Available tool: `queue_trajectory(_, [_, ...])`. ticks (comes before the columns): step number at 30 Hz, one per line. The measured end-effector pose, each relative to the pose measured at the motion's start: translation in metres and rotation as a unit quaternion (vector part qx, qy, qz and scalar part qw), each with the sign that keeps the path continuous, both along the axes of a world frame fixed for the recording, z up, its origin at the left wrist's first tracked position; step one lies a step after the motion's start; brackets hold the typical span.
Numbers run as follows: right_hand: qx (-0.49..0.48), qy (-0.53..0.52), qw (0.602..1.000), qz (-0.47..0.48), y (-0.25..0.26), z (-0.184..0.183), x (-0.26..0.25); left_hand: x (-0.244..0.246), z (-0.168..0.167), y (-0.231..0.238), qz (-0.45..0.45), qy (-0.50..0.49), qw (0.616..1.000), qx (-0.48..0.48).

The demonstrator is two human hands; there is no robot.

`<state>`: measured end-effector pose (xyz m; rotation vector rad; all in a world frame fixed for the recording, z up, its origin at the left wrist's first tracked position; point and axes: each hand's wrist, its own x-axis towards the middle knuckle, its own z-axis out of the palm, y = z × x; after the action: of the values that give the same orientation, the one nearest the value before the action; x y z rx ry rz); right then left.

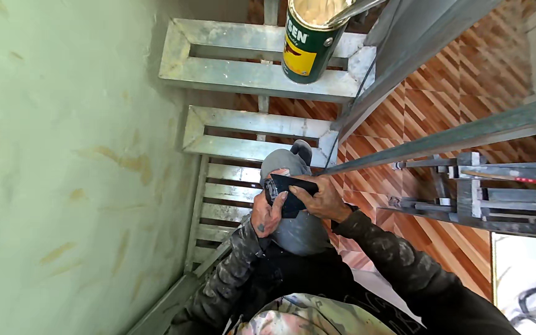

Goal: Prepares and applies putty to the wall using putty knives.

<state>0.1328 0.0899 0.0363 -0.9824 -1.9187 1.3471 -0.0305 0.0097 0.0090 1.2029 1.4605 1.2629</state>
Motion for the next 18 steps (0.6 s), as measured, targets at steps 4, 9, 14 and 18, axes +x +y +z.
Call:
queue_trajectory(4, [0.017, 0.004, 0.999, 0.037, 0.009, -0.002, -0.001, -0.004, -0.002, 0.003, -0.02, -0.016, 1.0, 0.009])
queue_trajectory(9, [0.019, -0.005, 0.997, 0.074, 0.018, -0.002, -0.004, -0.006, -0.003, 0.003, -0.009, -0.024, 1.0, 0.008])
queue_trajectory(14, [0.041, 0.0, 0.995, 0.093, 0.024, -0.005, -0.005, -0.006, -0.004, 0.005, -0.004, -0.038, 0.999, 0.008])
queue_trajectory(18, [0.056, 0.006, 0.993, 0.103, 0.026, -0.006, -0.006, -0.006, -0.003, 0.004, 0.004, -0.037, 0.999, -0.008])
